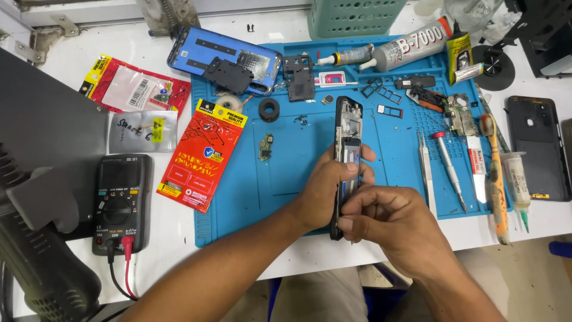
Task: Disassembling a mobile phone, cleaning the internal frame with a brush, and preparing parts for reassembly.
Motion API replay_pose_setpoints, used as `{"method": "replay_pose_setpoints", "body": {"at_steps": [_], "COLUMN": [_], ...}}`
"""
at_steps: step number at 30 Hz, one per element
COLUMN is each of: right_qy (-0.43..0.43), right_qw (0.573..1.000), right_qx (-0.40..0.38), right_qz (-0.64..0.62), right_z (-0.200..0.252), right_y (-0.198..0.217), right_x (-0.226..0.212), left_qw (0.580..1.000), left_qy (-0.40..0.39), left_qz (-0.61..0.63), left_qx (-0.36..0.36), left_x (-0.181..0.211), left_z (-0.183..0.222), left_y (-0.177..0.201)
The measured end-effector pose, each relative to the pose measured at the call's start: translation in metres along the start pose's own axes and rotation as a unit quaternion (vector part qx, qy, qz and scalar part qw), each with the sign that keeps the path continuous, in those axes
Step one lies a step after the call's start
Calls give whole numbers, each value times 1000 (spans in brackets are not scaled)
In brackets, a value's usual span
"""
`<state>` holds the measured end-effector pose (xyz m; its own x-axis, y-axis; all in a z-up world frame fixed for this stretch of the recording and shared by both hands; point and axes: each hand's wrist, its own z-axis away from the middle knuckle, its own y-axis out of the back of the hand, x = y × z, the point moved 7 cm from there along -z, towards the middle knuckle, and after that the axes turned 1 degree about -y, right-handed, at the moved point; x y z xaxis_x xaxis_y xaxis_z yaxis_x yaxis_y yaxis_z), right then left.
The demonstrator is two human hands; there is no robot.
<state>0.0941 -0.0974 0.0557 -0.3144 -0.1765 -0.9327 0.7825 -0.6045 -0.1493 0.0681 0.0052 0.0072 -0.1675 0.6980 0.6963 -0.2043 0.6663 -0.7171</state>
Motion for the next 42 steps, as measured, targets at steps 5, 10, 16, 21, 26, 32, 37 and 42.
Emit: {"method": "replay_pose_setpoints", "body": {"at_steps": [5,10,16,21,26,32,37,42], "right_qy": [-3,-12,-14,-22,-21,-22,-14,-6], "right_qw": [1000,1000,999,999,999,999,999,999], "right_qx": [8,8,-2,8,7,10,1,1], "right_qz": [4,27,36,33,35,28,30,36], "right_z": [0,-1,-5,-4,-2,0,0,2], "right_y": [0,2,2,3,3,1,0,-2], "right_x": [0,-1,-4,1,0,0,0,-2], "left_qw": [1000,999,999,998,999,998,999,999], "left_qy": [15,13,4,12,5,4,8,8], "left_qz": [13,26,26,40,29,51,32,37], "left_qx": [-2,-16,-43,-38,-34,-38,-29,-23], "left_x": [0,-2,0,-1,1,-1,0,1], "left_z": [0,2,-2,0,1,1,2,4], "left_y": [-1,-3,-4,-3,-5,-3,-3,-5]}}
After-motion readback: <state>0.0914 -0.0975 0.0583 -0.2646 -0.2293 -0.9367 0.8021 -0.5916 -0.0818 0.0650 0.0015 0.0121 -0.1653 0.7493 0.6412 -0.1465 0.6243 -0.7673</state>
